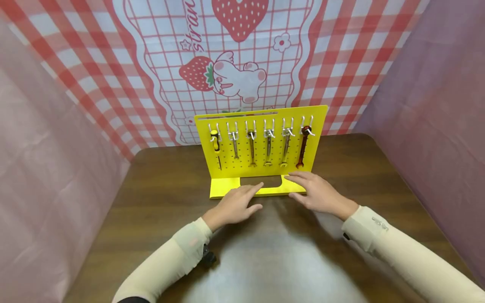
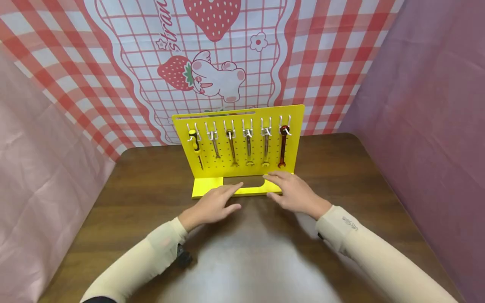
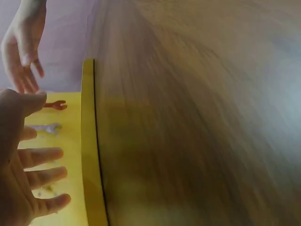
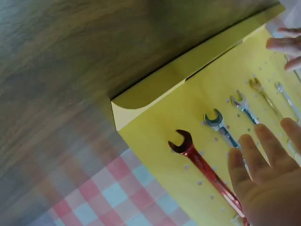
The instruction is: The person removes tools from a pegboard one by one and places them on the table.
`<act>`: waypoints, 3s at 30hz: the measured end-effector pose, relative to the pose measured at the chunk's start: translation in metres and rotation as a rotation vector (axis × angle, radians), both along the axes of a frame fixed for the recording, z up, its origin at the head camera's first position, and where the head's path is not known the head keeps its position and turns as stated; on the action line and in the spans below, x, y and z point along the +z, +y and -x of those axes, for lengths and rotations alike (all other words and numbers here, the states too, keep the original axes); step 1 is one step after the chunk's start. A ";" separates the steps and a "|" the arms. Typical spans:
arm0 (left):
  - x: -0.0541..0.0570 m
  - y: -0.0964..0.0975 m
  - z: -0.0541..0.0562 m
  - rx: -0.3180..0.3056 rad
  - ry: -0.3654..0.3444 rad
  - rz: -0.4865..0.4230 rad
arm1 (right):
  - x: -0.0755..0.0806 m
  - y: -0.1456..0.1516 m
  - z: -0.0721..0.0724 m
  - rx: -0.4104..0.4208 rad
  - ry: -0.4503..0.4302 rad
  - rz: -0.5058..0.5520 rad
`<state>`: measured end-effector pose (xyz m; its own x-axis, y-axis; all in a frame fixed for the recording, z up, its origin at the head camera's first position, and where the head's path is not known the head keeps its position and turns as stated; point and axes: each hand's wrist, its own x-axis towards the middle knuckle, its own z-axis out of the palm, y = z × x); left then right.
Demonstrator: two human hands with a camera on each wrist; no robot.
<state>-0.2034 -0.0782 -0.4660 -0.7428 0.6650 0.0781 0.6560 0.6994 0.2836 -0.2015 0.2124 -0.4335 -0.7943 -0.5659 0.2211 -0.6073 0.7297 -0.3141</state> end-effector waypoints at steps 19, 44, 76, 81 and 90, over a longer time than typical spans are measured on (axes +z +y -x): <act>0.009 0.122 0.037 0.126 -0.130 -0.064 | 0.054 0.030 0.055 -0.359 0.113 0.562; 0.000 0.157 0.065 0.321 -0.228 -0.389 | 0.066 0.030 0.088 -0.320 0.038 0.616; 0.009 0.160 0.045 0.191 -0.076 -0.292 | 0.077 0.041 0.074 -0.264 -0.091 0.701; 0.012 0.158 0.038 0.172 -0.102 -0.316 | 0.079 0.043 0.068 -0.255 -0.105 0.707; 0.021 0.158 0.026 0.143 -0.117 -0.311 | 0.086 0.043 0.060 -0.265 -0.122 0.712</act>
